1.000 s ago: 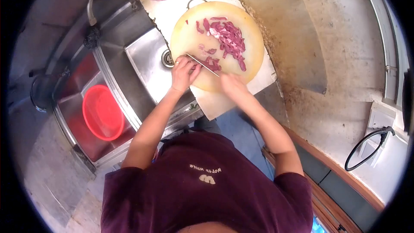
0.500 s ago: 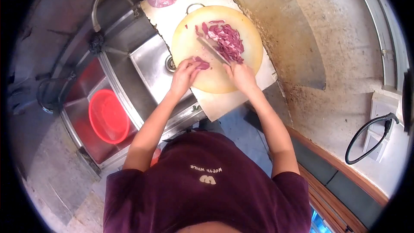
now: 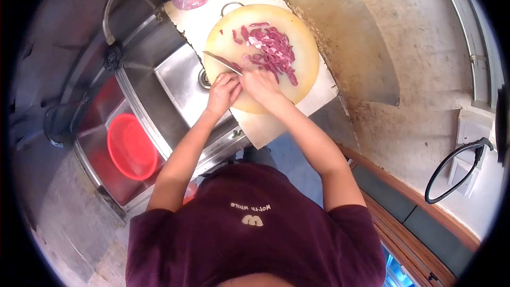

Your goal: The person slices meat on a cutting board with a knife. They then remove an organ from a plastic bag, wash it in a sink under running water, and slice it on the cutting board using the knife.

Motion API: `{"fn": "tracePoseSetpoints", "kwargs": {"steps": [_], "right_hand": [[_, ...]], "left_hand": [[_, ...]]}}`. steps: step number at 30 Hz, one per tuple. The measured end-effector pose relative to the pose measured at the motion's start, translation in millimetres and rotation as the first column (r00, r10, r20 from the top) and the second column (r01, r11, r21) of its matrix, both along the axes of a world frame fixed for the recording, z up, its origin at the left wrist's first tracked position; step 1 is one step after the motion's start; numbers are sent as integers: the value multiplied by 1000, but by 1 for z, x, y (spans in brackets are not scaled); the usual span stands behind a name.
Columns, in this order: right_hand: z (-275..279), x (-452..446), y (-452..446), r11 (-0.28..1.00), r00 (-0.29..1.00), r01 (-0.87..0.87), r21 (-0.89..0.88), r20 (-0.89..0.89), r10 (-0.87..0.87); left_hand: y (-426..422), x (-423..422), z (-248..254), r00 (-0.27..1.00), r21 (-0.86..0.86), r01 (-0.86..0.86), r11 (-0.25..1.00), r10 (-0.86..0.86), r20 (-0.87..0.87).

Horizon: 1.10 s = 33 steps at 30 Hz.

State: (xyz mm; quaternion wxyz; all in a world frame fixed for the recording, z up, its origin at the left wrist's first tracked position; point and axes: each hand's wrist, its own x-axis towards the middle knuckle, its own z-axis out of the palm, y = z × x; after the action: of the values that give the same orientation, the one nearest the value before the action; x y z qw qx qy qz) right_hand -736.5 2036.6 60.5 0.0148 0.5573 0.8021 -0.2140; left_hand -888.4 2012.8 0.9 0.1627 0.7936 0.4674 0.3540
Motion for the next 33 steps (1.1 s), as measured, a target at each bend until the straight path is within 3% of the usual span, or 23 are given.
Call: {"fn": "tracePoseSetpoints", "kwargs": {"steps": [3,4,6,9,10,12,14,17,18,20,22,25,27,29,32,33], "right_hand": [[12,7,17,983,979,146,-112,-127,-160],[13,18,6,979,956,197,-46,-214,-202],[30,42,-31,989,989,145,-12,-20,-145],[46,52,-66,990,987,126,-60,107,-120],[38,48,-60,996,995,88,-26,58,-86],[10,24,-33,999,999,23,46,-39,-22],[-3,-7,4,1000,1000,-16,1,-20,16],[9,1,17,986,975,163,-43,-143,-168],[16,13,7,985,963,165,49,-224,-150],[29,38,-19,989,991,131,-74,-4,-132],[44,55,-52,989,993,119,-93,26,-117],[29,51,-62,988,990,143,-57,11,-143],[-4,24,-34,997,995,38,65,-99,-32],[7,-12,2,995,994,94,14,-53,-93],[10,4,19,984,978,147,-98,-131,-160],[15,12,13,985,978,163,-54,-124,-168]], "left_hand": [[-1,3,12,998,32,9,999,-11,56],[0,3,12,998,30,4,1000,-6,70],[0,5,8,994,20,-18,1000,16,108],[-1,1,7,998,-28,-30,999,31,46],[-1,4,6,996,30,-46,998,44,82],[0,4,5,999,-32,-40,999,41,35],[-3,1,3,1000,-120,-29,992,27,-15],[-2,6,14,996,17,-34,999,33,81],[-1,6,11,997,42,-30,999,27,67],[-1,6,6,994,26,-67,997,64,90],[-4,5,7,993,-7,-76,997,77,91],[-4,5,7,992,-20,-95,995,96,77],[-6,2,0,995,-67,-75,995,79,67],[-2,4,2,995,-54,-65,996,69,77],[-3,6,13,993,12,-31,999,29,114],[-3,6,14,993,18,-48,999,46,108]]}}
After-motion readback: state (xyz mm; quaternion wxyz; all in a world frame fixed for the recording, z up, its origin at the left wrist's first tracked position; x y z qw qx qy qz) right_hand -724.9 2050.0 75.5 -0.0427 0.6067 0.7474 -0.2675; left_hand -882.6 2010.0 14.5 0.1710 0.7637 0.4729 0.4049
